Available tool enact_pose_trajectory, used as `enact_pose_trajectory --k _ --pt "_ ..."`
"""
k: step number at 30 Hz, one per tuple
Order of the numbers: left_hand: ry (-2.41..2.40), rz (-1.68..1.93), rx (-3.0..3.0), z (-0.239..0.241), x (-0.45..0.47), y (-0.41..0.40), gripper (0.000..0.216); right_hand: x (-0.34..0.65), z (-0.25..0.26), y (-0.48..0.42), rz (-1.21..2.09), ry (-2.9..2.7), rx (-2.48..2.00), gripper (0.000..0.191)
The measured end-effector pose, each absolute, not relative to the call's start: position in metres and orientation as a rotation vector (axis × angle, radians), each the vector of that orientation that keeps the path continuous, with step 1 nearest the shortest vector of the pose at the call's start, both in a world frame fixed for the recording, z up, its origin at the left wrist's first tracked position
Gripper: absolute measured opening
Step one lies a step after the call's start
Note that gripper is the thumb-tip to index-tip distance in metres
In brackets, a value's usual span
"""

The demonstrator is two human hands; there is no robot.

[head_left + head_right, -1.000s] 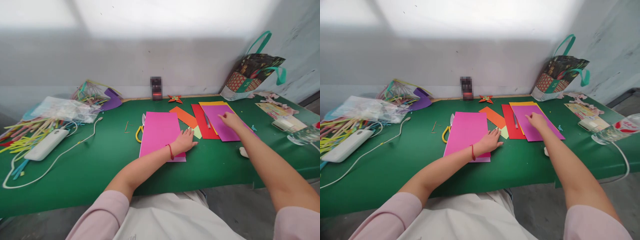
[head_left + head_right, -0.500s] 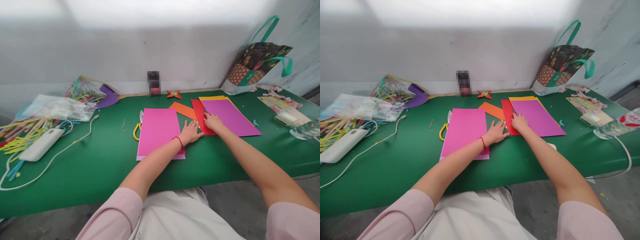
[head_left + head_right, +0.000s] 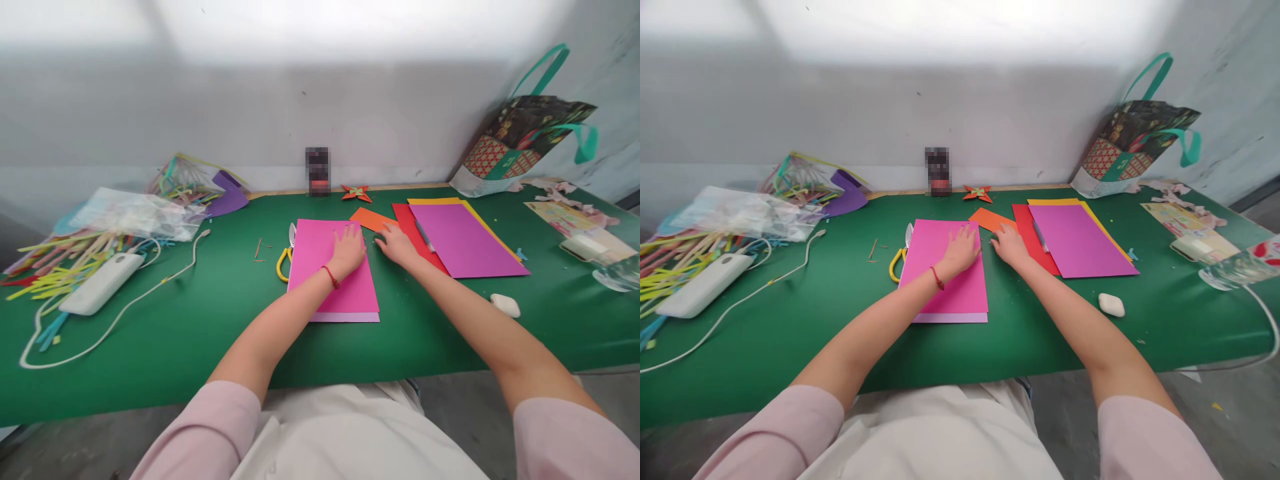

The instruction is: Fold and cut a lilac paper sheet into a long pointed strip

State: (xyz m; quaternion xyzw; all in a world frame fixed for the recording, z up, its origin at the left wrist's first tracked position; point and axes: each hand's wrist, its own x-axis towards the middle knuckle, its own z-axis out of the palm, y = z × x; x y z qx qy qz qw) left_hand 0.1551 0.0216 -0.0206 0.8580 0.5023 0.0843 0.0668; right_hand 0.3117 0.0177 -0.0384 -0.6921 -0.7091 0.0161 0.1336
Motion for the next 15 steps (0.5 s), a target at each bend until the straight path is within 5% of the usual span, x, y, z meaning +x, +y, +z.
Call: enact_pose_trajectory --k 7,15 --pt "1.993 0.390 2.162 -0.001 0.061 0.025 0.038 0.265 -0.026 0.013 0.227 -1.943 -2.054 0.037" --pt "1.923 0.627 1.857 -0.007 0.032 0.042 0.041 0.253 -0.014 0.022 0.400 -1.902 -2.155 0.050"
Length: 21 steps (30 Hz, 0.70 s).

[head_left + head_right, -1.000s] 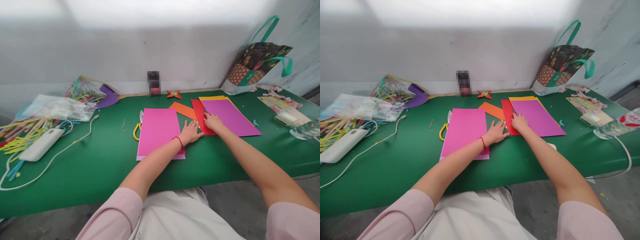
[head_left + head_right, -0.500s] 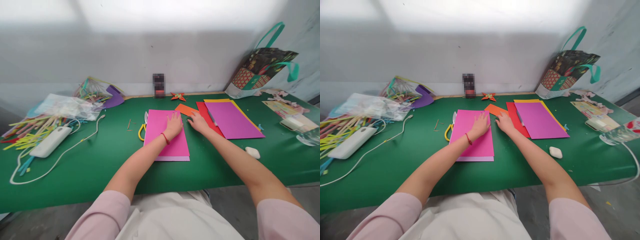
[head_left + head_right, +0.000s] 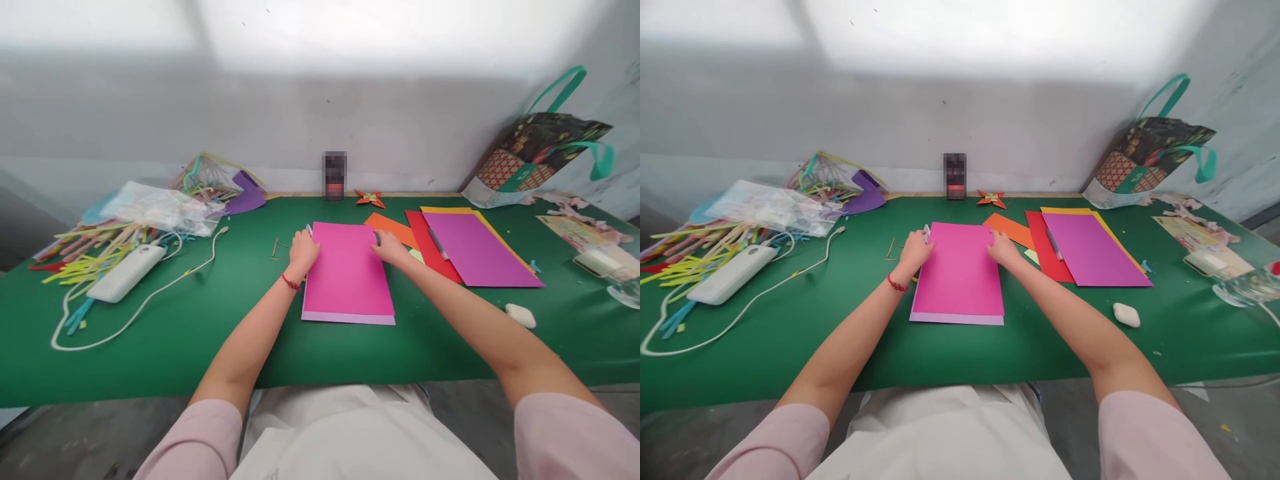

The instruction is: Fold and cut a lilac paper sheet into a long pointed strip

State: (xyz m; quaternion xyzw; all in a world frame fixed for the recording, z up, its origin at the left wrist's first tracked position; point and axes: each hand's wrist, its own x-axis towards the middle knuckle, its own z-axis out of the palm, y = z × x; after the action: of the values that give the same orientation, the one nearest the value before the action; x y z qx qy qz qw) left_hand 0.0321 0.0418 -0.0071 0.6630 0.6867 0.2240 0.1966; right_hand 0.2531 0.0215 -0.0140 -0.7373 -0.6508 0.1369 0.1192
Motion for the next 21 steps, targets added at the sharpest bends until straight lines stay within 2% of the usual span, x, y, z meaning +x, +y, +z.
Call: enact_pose_trajectory --k 5,9,14,17,21 --pt "1.765 0.865 1.590 -0.023 0.031 0.049 0.038 0.259 -0.017 0.023 0.401 -1.877 -2.161 0.050" --pt "1.517 0.918 1.432 -0.033 0.031 0.054 0.017 0.262 -0.020 0.025 0.483 -1.785 -2.144 0.045" --pt "1.339 1.146 1.180 -0.021 0.000 0.060 0.012 0.263 -0.016 0.021 0.311 -1.707 -2.077 0.028" --pt "1.270 1.255 0.914 -0.011 -0.036 0.059 0.010 0.248 -0.012 0.010 0.281 -1.832 -1.988 0.021" --pt "1.145 1.176 0.803 -0.006 -0.066 0.050 0.007 0.193 -0.008 -0.004 0.390 -2.157 -1.783 0.019"
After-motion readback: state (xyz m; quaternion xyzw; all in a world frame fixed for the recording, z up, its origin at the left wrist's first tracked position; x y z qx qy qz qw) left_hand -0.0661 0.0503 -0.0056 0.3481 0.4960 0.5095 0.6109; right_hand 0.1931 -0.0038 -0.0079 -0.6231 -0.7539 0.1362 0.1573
